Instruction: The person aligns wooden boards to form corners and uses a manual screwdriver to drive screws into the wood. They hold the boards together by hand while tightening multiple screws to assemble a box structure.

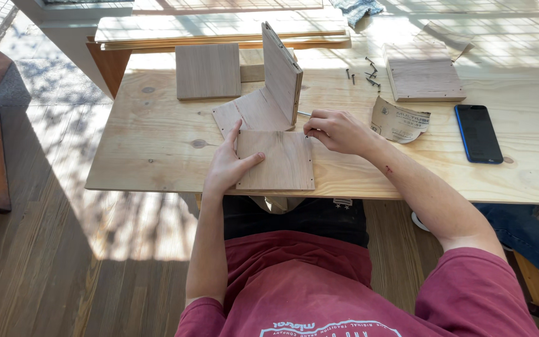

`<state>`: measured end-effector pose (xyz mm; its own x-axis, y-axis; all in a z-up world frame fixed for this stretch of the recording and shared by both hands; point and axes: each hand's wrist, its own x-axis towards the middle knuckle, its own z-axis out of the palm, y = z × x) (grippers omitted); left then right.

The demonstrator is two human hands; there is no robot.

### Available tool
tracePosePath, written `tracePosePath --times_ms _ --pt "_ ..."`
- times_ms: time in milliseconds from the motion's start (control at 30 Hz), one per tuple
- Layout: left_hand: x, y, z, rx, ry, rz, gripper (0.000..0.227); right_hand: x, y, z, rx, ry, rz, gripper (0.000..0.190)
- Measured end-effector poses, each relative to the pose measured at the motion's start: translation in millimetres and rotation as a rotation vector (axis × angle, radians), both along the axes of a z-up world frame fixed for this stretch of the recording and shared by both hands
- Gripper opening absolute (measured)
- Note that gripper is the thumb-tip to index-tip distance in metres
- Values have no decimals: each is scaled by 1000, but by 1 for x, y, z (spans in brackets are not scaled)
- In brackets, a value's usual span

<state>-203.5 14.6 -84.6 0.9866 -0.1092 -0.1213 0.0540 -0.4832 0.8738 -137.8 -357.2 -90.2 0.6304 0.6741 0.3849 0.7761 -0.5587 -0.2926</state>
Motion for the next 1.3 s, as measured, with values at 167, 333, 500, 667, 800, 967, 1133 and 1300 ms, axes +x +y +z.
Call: tracePosePath --times_ms 167,333,500,667,800,967,1133,1300 --pt "-5 0 2 0 -3 18 129 2 1 0 -2 27 -27 10" --pt "-5 2 -2 -7 -29 23 129 6 0 -4 -30 21 -39 9" --pt "-2 2 -8 2 -29 20 129 14 -7 -15 24 59 -48 8" --pt "-7 3 -3 -2 -19 32 126 13 -3 -19 31 71 -22 7" --pt "-8 0 5 6 -5 42 128 11 -1 -18 47 98 -17 6" --pt "-11 -1 8 -7 -5 46 126 25 -18 -8 196 145 -23 15" --pt "-19 -9 21 59 1 62 124 81 -69 0 136 26 -510 25" --pt "-23 -12 26 19 -1 96 119 109 -97 -28 -137 108 -757 43"
